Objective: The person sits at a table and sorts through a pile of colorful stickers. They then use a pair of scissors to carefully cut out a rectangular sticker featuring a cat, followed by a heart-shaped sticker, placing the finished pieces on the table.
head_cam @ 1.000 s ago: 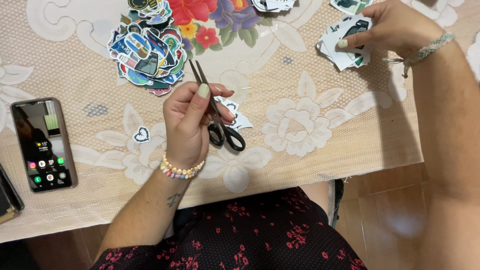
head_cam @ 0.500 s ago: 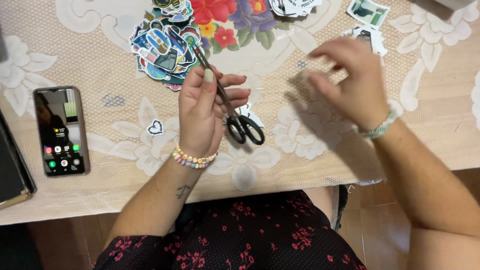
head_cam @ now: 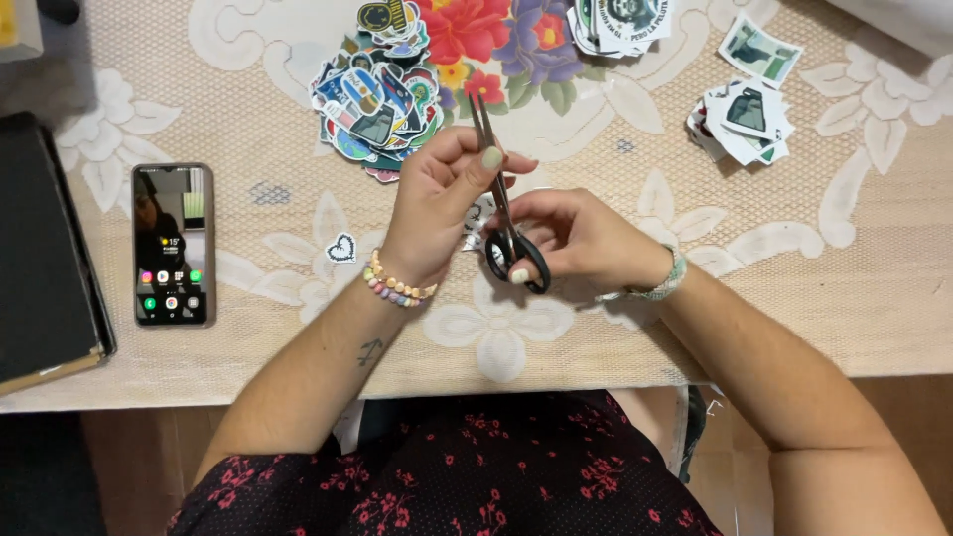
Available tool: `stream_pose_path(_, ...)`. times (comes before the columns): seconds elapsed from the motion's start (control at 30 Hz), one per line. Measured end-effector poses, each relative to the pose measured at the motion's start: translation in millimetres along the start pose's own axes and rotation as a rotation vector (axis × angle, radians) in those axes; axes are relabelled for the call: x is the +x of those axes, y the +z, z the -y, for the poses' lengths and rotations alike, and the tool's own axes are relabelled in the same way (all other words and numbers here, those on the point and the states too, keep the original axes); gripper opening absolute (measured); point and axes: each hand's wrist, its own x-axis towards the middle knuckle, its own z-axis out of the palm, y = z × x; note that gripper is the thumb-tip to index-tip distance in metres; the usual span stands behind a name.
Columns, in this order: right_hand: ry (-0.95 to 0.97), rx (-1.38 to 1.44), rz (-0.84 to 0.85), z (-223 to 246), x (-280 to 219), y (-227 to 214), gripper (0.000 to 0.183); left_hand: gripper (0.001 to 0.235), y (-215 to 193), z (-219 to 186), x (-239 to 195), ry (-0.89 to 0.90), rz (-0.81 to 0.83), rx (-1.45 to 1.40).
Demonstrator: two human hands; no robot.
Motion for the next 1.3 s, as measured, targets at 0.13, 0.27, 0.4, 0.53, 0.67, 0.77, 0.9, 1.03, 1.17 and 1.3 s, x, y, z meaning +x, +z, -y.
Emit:
stream_pose_path(0.13,-0.095,-0.489,0.044,64,-25,-44,0.051,0.019,12,-4,-4,-0.083,0.044,-0.015)
stream_pose_path(0.27,0.023,-0.915,-0.669,79,-44,-152,0.020,0.012,27,-7,-12,-0.210,0.073,-0.017)
stream_pose_path(0.4,0.309,-1.119,-0.990,69,-43,-213,0.044,0.009,46,1,-24,-0.357,0.139,-0.003)
stream_pose_path(0.53,0.356,-1.235,-0.938,61,-37,-228,0.036,0.043,63,7,-30,-0.362,0.116,0.069)
stream_pose_path(0.67,0.464,-0.838,-0.977,80,-32,-208,0.023,0.072,65,12,-32,-0.224,0.071,0.165)
stream_pose_path(0.77,0.254,-0.825,-1.028,40,-38,-263,0.029,0.038,56,27,-33,-0.149,0.079,0.232)
stream_pose_path(0.9,-0.464,-0.783,-1.031,61,-42,-193,0.037,0.026,51,29,-31,-0.243,0.029,0.203)
stream_pose_path(1.03,-0.478,-0.596,-0.599,58,-38,-89,0.028,0.034,47,24,-27,-0.200,0.054,0.124)
stream_pose_path(1.17,-0.416,-0.619,-0.319,42,-21,-58,0.015,0.036,38,26,-26,-0.103,0.034,0.073)
stream_pose_path(1.3,-0.288,-0.372,-0.328,18,-21,-61,0.021,0.022,43,0,-27,-0.156,-0.070,0.172)
